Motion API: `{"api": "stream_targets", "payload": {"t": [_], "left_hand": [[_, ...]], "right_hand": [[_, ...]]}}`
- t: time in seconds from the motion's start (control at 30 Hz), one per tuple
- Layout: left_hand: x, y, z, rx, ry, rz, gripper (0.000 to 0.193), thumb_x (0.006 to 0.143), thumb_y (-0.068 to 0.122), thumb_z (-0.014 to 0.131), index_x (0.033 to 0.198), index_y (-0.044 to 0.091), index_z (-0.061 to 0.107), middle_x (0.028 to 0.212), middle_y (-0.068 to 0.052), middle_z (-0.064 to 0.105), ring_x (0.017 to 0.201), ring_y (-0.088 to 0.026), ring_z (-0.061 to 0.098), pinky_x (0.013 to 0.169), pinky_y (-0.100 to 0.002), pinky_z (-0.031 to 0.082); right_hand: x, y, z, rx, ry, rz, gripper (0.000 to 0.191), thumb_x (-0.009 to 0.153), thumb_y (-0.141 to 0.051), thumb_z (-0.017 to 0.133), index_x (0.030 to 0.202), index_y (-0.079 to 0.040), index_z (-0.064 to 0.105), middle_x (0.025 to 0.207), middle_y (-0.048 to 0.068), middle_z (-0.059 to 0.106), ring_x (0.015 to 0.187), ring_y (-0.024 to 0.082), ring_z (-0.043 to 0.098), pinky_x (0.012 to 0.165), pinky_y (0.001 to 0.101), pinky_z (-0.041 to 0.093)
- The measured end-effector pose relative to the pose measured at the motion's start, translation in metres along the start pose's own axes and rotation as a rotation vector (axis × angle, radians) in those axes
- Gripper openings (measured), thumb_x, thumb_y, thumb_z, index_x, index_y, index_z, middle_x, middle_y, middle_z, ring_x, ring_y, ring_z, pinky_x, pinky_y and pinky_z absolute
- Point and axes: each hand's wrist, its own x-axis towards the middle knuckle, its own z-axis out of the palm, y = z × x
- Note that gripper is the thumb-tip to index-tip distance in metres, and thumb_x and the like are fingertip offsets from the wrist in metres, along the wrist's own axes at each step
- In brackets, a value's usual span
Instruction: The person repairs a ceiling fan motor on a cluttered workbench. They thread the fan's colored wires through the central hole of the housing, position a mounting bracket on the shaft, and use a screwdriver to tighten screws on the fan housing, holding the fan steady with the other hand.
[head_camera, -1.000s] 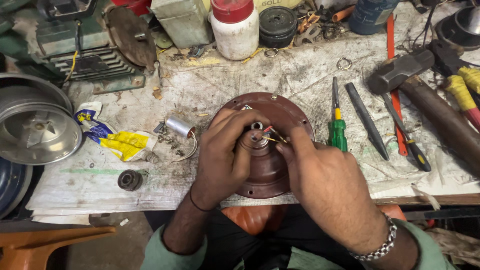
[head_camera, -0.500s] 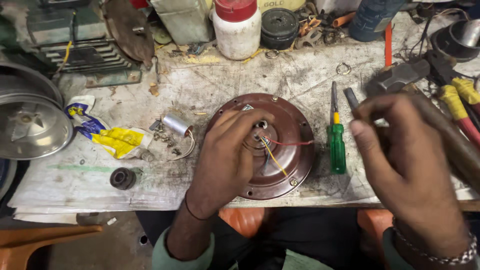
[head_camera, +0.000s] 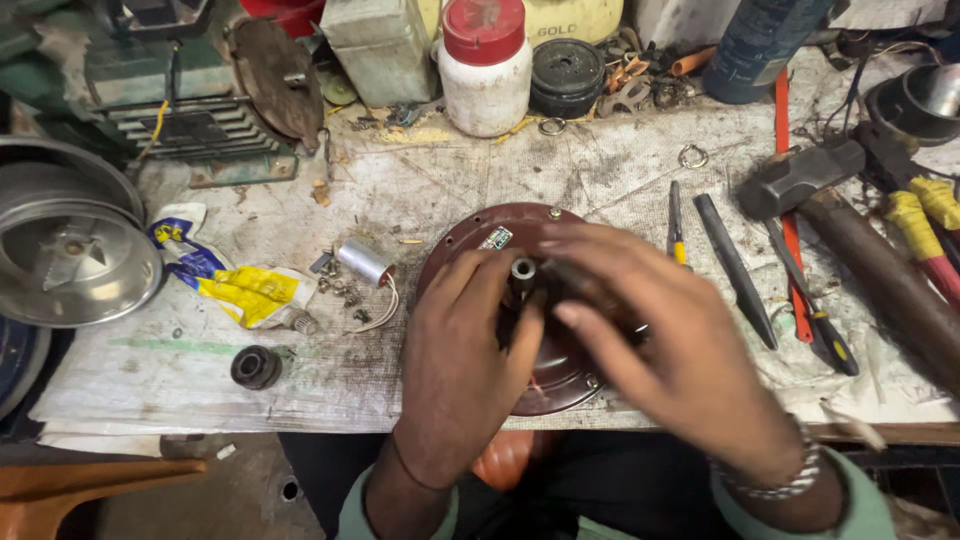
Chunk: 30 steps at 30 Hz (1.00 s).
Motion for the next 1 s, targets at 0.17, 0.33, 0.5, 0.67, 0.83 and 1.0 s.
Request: {"api": "stream_targets", "payload": {"t": [0.17, 0.33, 0.5, 0.67, 0.83, 1.0], "left_hand": [[-0.008, 0.007, -0.007, 0.205, -0.053, -0.099, 0.026, 0.085, 0.013, 0.075, 0.107, 0.001, 0.072, 0.096, -0.014, 0.067, 0.081, -0.034, 0.067, 0.067, -0.046, 0.051], [-0.013, 0.008, -0.015, 0.198, -0.118, -0.032, 0.016, 0.089, 0.012, 0.072, 0.104, 0.006, 0.074, 0.094, -0.01, 0.067, 0.081, -0.031, 0.069, 0.07, -0.044, 0.053], [-0.016, 0.004, -0.032, 0.136, -0.131, -0.12, 0.017, 0.088, 0.011, 0.071, 0.104, 0.006, 0.075, 0.091, -0.012, 0.07, 0.075, -0.032, 0.07, 0.064, -0.043, 0.054], [-0.012, -0.001, -0.047, 0.09, -0.078, -0.18, 0.009, 0.09, 0.01, 0.071, 0.097, 0.005, 0.075, 0.082, -0.013, 0.069, 0.07, -0.033, 0.069, 0.06, -0.043, 0.051], [-0.009, -0.005, -0.05, 0.084, 0.008, -0.193, 0.006, 0.09, 0.01, 0.074, 0.094, 0.005, 0.074, 0.08, -0.012, 0.07, 0.069, -0.031, 0.07, 0.06, -0.041, 0.051], [-0.008, -0.016, -0.062, 0.13, 0.107, -0.245, 0.007, 0.091, 0.01, 0.075, 0.094, 0.004, 0.074, 0.08, -0.012, 0.071, 0.066, -0.026, 0.07, 0.06, -0.037, 0.052]], "right_hand": [[0.004, -0.006, 0.024, -0.044, 0.011, -0.027, 0.04, 0.095, -0.004, 0.069, 0.133, 0.001, 0.06, 0.123, 0.017, 0.068, 0.109, 0.032, 0.071, 0.09, 0.0372, 0.058], [0.008, -0.003, 0.03, -0.138, 0.064, 0.066, 0.034, 0.092, -0.004, 0.07, 0.125, -0.001, 0.064, 0.106, 0.015, 0.066, 0.091, 0.027, 0.07, 0.075, 0.0358, 0.056], [0.008, 0.005, 0.031, -0.1, 0.129, 0.233, 0.028, 0.086, -0.017, 0.084, 0.108, -0.003, 0.073, 0.081, 0.007, 0.062, 0.065, 0.016, 0.059, 0.059, 0.0305, 0.047], [0.005, 0.015, 0.031, -0.026, 0.144, 0.193, 0.025, 0.09, -0.015, 0.081, 0.109, -0.002, 0.072, 0.083, 0.004, 0.063, 0.071, 0.011, 0.057, 0.064, 0.026, 0.046], [0.005, 0.009, 0.02, 0.115, 0.074, 0.34, 0.024, 0.092, -0.014, 0.076, 0.112, -0.001, 0.075, 0.088, 0.002, 0.068, 0.069, 0.01, 0.053, 0.06, 0.026, 0.042], [-0.007, 0.017, -0.024, -0.369, 0.098, 0.467, 0.047, 0.094, -0.006, 0.068, 0.139, 0.005, 0.06, 0.098, 0.016, 0.062, 0.081, 0.024, 0.063, 0.07, 0.0392, 0.051]]}}
